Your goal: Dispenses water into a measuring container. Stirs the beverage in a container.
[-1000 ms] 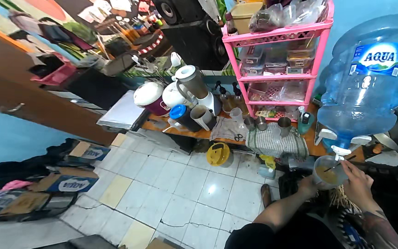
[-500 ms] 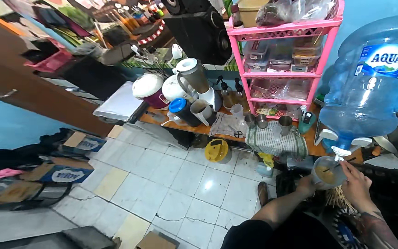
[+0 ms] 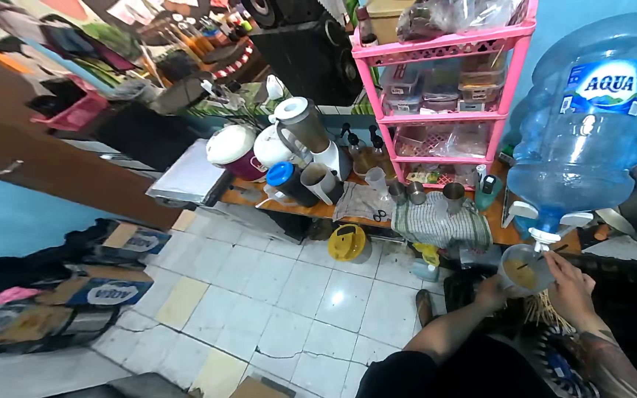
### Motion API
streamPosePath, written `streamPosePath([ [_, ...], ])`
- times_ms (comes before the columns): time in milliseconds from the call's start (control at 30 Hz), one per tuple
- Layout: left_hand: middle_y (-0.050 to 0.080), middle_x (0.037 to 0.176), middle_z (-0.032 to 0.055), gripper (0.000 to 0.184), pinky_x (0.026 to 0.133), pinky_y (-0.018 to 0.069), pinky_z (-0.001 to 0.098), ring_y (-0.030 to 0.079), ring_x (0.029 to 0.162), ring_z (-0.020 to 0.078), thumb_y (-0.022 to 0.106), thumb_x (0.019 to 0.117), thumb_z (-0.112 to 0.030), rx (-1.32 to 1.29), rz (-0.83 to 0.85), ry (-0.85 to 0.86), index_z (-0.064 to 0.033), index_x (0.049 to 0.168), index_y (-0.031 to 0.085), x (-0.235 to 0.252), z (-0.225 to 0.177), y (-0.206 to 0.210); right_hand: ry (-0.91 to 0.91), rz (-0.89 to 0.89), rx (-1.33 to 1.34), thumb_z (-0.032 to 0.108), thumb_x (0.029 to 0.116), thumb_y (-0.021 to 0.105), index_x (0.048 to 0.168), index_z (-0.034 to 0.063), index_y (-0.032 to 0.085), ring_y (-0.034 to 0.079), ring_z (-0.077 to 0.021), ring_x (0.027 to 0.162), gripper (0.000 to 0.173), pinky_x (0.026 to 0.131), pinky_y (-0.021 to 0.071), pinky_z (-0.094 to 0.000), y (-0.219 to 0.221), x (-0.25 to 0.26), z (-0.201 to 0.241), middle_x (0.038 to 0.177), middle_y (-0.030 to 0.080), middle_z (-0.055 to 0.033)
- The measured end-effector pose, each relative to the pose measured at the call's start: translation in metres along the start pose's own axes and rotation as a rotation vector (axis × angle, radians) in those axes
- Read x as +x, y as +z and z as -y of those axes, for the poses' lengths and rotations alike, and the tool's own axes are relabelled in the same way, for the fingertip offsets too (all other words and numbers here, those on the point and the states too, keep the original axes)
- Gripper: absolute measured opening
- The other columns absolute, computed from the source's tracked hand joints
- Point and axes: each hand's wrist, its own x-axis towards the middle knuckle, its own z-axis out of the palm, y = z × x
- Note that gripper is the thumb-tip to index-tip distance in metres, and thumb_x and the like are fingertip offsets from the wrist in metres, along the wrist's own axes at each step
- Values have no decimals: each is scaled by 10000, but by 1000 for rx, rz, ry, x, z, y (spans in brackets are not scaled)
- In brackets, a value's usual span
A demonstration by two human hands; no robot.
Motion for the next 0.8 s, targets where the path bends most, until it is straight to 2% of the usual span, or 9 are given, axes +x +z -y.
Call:
streamPosePath([
  [300, 707, 1150, 182, 480, 986, 546, 521, 695, 1071, 293, 687, 973, -412, 8, -16, 13, -25, 1254, 649, -2, -3, -1, -15, -21, 0, -107, 883, 542, 1544, 201, 489, 494, -379, 1376, 731, 1035, 328, -727, 0, 0, 1, 1601, 449, -36],
  [633, 702, 1178, 182, 484, 987, 552, 516, 700, 1074, 288, 682, 981, -393, 4, 4, 10, -29, 1295, 631, -2, -2, 0, -20, -31, -4, -101, 883, 525, 1559, 221, 465, 493, -363, 1380, 751, 1032, 333, -718, 4, -1, -4, 1605, 443, -14],
  [800, 708, 1152, 175, 479, 985, 546, 517, 696, 1070, 282, 680, 978, -411, 9, 3, 19, -31, 1267, 644, -1, 0, 0, -23, -35, -9, -104, 884, 529, 1554, 215, 473, 502, -365, 1367, 744, 1026, 345, -705, 5, -1, -3, 1603, 446, -13],
])
